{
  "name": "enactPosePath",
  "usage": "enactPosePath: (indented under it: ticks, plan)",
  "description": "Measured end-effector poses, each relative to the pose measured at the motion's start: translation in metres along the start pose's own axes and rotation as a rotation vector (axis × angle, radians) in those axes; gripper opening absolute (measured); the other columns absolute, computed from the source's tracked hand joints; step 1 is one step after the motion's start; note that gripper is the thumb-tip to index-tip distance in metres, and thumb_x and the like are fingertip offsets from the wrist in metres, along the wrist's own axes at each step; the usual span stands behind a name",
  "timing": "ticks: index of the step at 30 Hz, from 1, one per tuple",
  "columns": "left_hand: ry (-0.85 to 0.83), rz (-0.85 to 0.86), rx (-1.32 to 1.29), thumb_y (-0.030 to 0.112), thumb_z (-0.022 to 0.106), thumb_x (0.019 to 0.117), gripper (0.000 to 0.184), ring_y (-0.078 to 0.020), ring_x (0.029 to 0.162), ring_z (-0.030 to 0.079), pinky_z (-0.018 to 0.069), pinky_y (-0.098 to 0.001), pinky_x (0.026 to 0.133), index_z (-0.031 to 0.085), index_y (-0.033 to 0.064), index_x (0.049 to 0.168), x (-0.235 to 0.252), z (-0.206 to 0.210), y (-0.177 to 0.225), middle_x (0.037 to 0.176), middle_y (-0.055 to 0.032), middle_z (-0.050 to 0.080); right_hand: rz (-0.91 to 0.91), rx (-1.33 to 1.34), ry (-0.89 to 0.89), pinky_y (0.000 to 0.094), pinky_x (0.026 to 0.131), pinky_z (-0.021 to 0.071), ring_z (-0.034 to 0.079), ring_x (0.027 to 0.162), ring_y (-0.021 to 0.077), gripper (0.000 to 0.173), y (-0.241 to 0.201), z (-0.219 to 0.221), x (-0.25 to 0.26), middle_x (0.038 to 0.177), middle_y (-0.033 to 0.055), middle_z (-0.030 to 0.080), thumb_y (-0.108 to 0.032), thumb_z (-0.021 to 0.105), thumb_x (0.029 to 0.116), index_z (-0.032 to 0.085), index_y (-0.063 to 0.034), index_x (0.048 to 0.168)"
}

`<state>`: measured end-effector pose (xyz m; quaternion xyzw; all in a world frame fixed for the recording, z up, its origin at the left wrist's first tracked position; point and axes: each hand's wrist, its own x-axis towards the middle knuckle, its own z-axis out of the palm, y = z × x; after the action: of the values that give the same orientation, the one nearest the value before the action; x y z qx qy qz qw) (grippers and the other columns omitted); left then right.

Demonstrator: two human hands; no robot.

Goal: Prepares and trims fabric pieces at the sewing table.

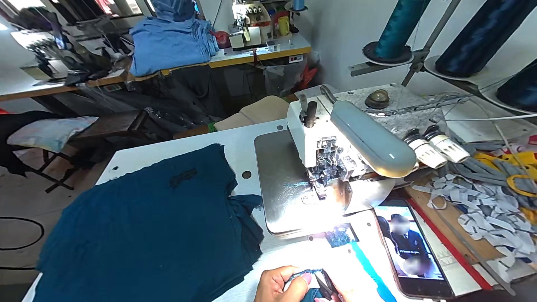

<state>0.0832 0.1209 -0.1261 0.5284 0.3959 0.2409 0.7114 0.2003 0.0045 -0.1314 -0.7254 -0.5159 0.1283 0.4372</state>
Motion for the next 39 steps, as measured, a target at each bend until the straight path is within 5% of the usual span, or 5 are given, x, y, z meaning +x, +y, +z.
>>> enactPosePath:
  ticks: [7,12,21,33,39]
  plan:
    - [-0.059,0.096,0.116,-0.001,0.061,0.0920,0.015,0.0021,0.066,0.066,0.0549,-0.0184,0.065,0.075,0.0015,0.087,-0.003,-0.006,-0.010,0.072,0.0041,0.071,-0.019,-0.076,-0.019,0.0324,0.083,0.0588,0.075,0.086,0.0274,0.032,0.001,0.005,-0.004,0.097,0.0228,0.075,-0.017,0.059,0.1032,0.071,0.0101,0.115]
    - [-0.065,0.107,0.103,-0.002,0.061,0.0919,0.015,0.0017,0.067,0.066,0.0554,-0.0188,0.066,0.075,0.0014,0.088,-0.003,-0.007,-0.011,0.073,0.0038,0.072,-0.017,0.049,0.033,0.0275,0.089,0.0560,0.075,0.092,0.0237,0.026,0.001,0.005,-0.001,0.098,0.0233,0.076,-0.009,0.059,0.1020,0.072,0.0113,0.110]
    - [-0.020,0.028,0.004,-0.004,0.059,0.0919,0.019,0.0011,0.064,0.066,0.0548,-0.0180,0.062,0.075,0.0048,0.086,-0.003,-0.003,-0.002,0.071,0.0056,0.071,-0.024,0.096,0.021,0.0229,0.079,0.0567,0.070,0.077,0.0165,0.028,0.010,0.006,-0.004,0.089,0.0201,0.074,-0.009,0.067,0.0953,0.071,0.0124,0.113]
    - [-0.042,0.092,0.043,-0.004,0.063,0.0899,0.013,-0.0007,0.069,0.069,0.0580,-0.0207,0.068,0.075,0.0009,0.091,-0.003,-0.007,-0.010,0.076,0.0020,0.074,-0.012,0.055,0.016,0.0251,0.080,0.0569,0.072,0.078,0.0214,0.026,0.006,0.003,-0.004,0.089,0.0231,0.074,-0.010,0.065,0.0972,0.071,0.0125,0.110]
    - [-0.055,0.077,0.094,-0.003,0.069,0.0879,0.008,-0.0013,0.072,0.070,0.0590,-0.0212,0.070,0.075,0.0008,0.090,-0.005,-0.006,-0.008,0.078,0.0007,0.075,-0.040,0.098,0.035,0.0243,0.090,0.0561,0.075,0.091,0.0174,0.023,0.011,0.009,-0.001,0.097,0.0196,0.076,-0.003,0.062,0.0969,0.073,0.0110,0.111]
